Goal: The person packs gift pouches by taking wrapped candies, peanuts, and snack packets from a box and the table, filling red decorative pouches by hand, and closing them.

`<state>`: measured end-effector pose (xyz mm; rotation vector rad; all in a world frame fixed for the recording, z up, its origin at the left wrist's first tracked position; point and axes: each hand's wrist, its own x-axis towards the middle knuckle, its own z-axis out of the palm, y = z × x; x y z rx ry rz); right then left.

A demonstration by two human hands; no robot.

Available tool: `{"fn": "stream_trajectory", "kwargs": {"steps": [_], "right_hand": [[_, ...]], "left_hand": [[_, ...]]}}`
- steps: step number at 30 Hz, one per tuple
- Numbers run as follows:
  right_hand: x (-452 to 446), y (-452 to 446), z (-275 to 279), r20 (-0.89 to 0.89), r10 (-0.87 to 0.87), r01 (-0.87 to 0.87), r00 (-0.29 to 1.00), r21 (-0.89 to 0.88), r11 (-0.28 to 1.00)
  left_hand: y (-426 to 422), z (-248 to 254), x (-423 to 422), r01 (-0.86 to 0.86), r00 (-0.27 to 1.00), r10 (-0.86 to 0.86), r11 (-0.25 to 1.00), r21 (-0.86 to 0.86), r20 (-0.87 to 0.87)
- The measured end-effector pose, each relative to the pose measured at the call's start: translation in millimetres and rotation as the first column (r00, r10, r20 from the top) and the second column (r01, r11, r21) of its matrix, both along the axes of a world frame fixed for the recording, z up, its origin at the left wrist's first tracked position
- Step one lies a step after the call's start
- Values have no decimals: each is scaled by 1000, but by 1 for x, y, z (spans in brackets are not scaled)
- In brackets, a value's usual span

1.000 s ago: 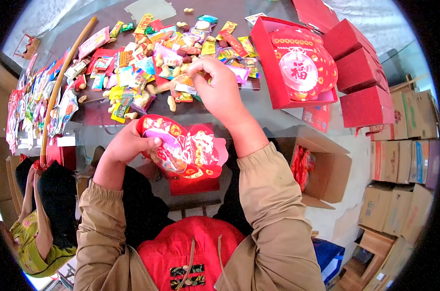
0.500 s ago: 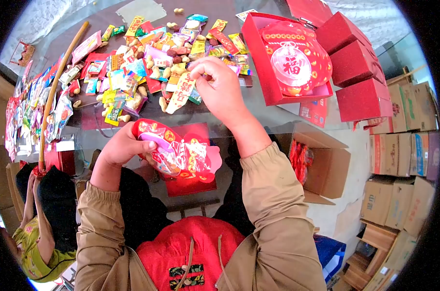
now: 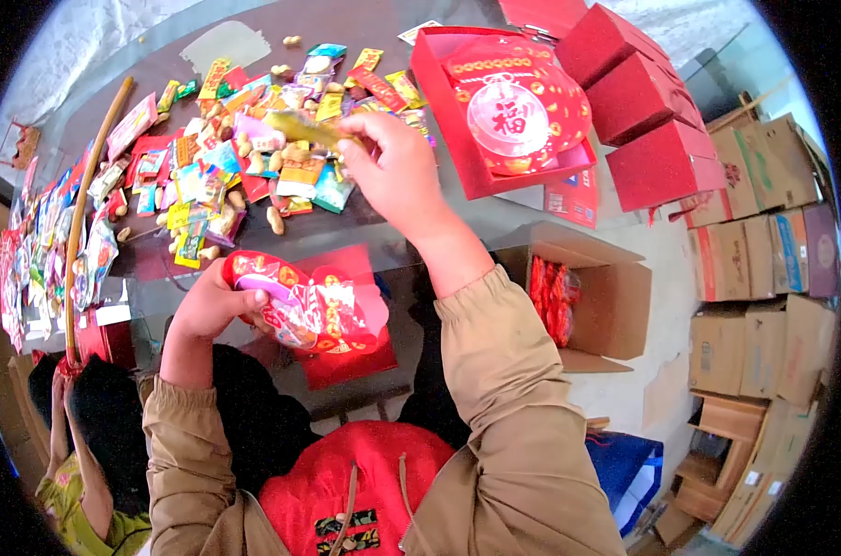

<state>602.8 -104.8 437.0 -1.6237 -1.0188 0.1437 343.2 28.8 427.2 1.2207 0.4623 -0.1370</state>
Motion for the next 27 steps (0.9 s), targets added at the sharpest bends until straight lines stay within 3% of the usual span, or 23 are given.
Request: {"fn": "stream_trajectory", "kwargs": {"steps": [5, 9, 18, 21, 22, 27], "right_hand": [[24, -13, 2, -110, -110, 123, 988, 125, 984], [33, -20, -8, -69, -135, 141, 988, 75, 987], [32, -30, -6, 37, -96, 94, 995, 47, 994], [30, -30, -5, 3, -76, 76, 997, 31, 997], [28, -29, -4, -14, -71, 71, 997, 28, 997], [25, -25, -9, -11, -32, 32, 999, 2, 999]], "left_hand": [[-2, -8, 1, -40, 998, 39, 999, 9, 55], [-3, -3, 2, -39, 999, 39, 999, 23, 15], [-7, -20, 5, -148, 983, 132, 981, 122, 126], [-1, -12, 2, -73, 997, 73, 997, 31, 2], [-8, -10, 6, -122, 989, 116, 990, 66, 93], [-5, -10, 5, -101, 993, 95, 990, 98, 69]]}}
